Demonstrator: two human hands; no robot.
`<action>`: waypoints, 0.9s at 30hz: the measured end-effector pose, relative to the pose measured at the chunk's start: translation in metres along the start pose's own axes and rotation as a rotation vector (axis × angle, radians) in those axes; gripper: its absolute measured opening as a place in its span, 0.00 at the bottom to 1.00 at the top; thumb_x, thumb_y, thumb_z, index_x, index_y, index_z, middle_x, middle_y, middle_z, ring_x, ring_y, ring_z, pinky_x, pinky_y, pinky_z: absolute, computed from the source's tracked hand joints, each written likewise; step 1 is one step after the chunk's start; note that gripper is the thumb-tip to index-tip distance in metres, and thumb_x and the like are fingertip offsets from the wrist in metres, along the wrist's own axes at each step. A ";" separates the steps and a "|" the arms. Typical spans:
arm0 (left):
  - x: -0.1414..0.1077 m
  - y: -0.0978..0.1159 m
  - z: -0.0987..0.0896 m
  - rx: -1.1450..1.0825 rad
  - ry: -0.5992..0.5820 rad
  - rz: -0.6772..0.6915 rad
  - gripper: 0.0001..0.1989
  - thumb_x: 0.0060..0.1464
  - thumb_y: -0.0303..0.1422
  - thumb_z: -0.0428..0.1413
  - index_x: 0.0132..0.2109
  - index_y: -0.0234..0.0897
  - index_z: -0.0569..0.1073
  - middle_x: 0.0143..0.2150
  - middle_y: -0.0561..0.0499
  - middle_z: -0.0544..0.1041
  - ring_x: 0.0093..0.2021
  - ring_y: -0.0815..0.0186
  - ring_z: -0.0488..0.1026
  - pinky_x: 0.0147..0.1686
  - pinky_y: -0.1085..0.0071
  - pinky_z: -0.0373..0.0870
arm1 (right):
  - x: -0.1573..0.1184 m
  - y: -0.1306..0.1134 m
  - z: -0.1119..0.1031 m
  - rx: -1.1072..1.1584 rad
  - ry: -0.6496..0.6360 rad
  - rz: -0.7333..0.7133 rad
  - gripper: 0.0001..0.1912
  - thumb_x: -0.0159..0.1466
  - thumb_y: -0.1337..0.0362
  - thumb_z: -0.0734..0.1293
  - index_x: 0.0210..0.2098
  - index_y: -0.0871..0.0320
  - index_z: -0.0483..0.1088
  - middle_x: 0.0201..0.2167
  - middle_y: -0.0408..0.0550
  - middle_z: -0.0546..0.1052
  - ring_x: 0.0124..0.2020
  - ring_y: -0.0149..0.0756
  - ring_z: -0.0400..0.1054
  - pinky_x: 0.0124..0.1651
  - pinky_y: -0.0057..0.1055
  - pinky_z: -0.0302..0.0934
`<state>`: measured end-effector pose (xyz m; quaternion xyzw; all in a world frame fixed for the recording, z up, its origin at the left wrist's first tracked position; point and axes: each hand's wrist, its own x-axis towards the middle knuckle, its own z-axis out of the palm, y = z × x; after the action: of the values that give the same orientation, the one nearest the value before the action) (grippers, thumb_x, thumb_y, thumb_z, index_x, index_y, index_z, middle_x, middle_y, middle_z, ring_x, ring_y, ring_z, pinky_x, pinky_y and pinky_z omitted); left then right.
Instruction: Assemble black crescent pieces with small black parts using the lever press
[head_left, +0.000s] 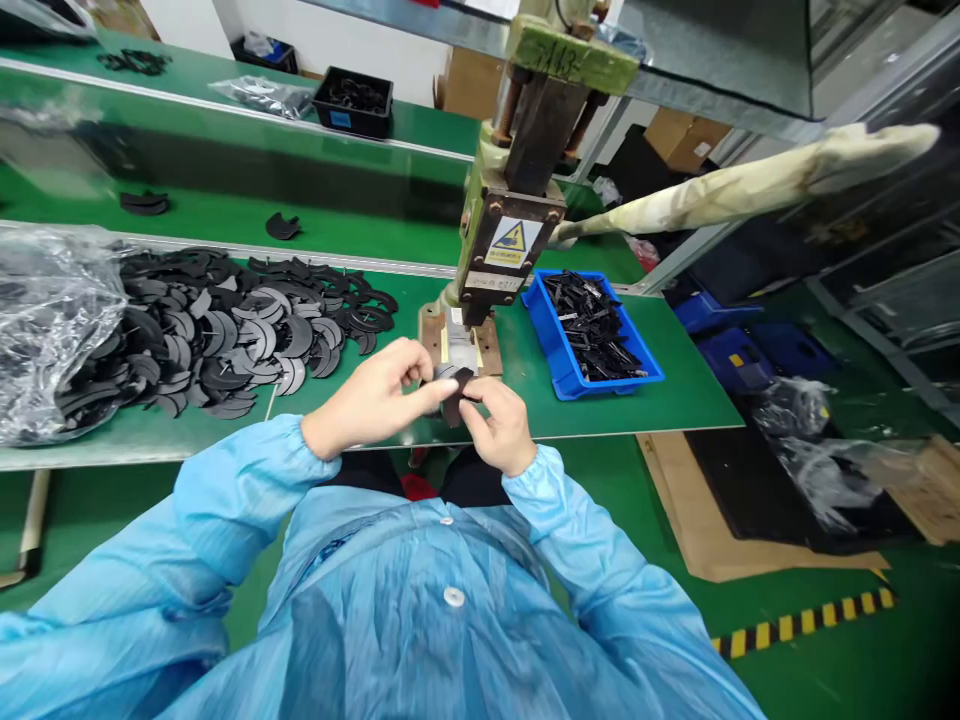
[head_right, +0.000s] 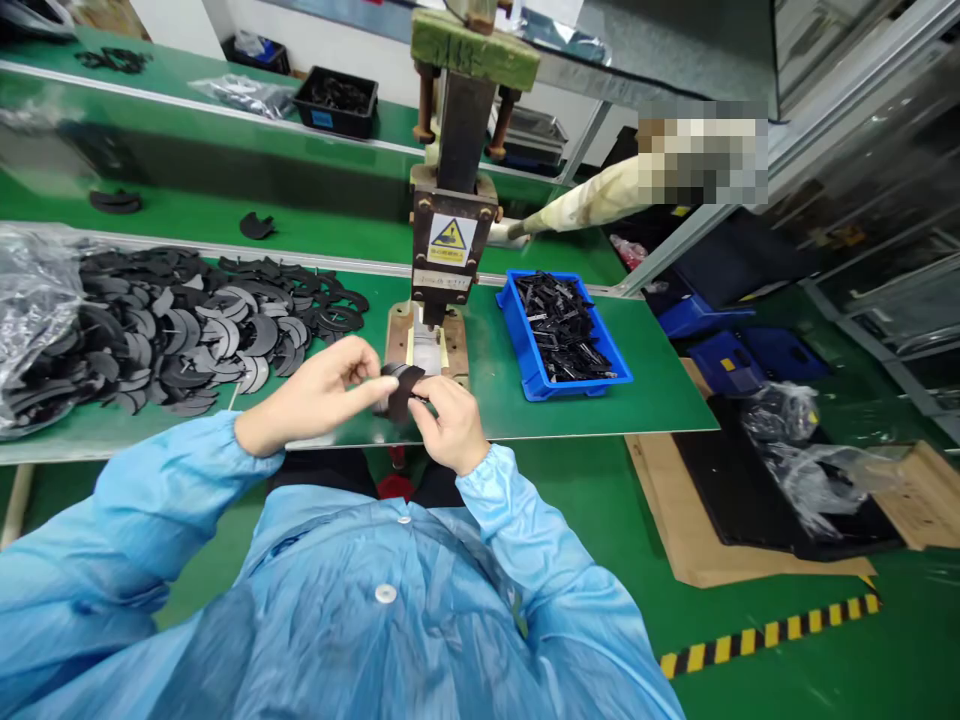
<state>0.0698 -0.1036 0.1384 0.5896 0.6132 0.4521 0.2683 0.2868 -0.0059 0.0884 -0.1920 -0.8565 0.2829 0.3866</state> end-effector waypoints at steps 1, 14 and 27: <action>-0.001 0.001 0.003 0.037 -0.019 0.038 0.18 0.64 0.47 0.65 0.36 0.39 0.73 0.35 0.52 0.73 0.34 0.67 0.69 0.34 0.70 0.66 | 0.000 0.001 0.000 -0.008 -0.005 -0.017 0.05 0.72 0.61 0.68 0.44 0.54 0.75 0.40 0.51 0.83 0.43 0.39 0.77 0.49 0.40 0.71; 0.013 -0.028 0.016 -0.523 -0.204 -0.367 0.27 0.56 0.56 0.70 0.38 0.38 0.73 0.26 0.55 0.73 0.24 0.71 0.69 0.25 0.75 0.65 | -0.004 0.013 -0.004 0.033 0.031 0.005 0.09 0.72 0.62 0.69 0.50 0.51 0.77 0.45 0.49 0.85 0.48 0.38 0.81 0.53 0.40 0.77; 0.218 -0.131 -0.042 -0.408 0.424 -0.710 0.13 0.63 0.33 0.68 0.37 0.35 0.71 0.24 0.52 0.73 0.21 0.72 0.71 0.25 0.77 0.71 | -0.074 0.057 -0.054 -0.006 0.273 0.338 0.08 0.73 0.60 0.68 0.48 0.52 0.78 0.46 0.52 0.82 0.44 0.37 0.81 0.49 0.38 0.81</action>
<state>-0.0644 0.1107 0.0872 0.1729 0.7170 0.5542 0.3858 0.3812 0.0159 0.0404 -0.3704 -0.7528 0.3125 0.4455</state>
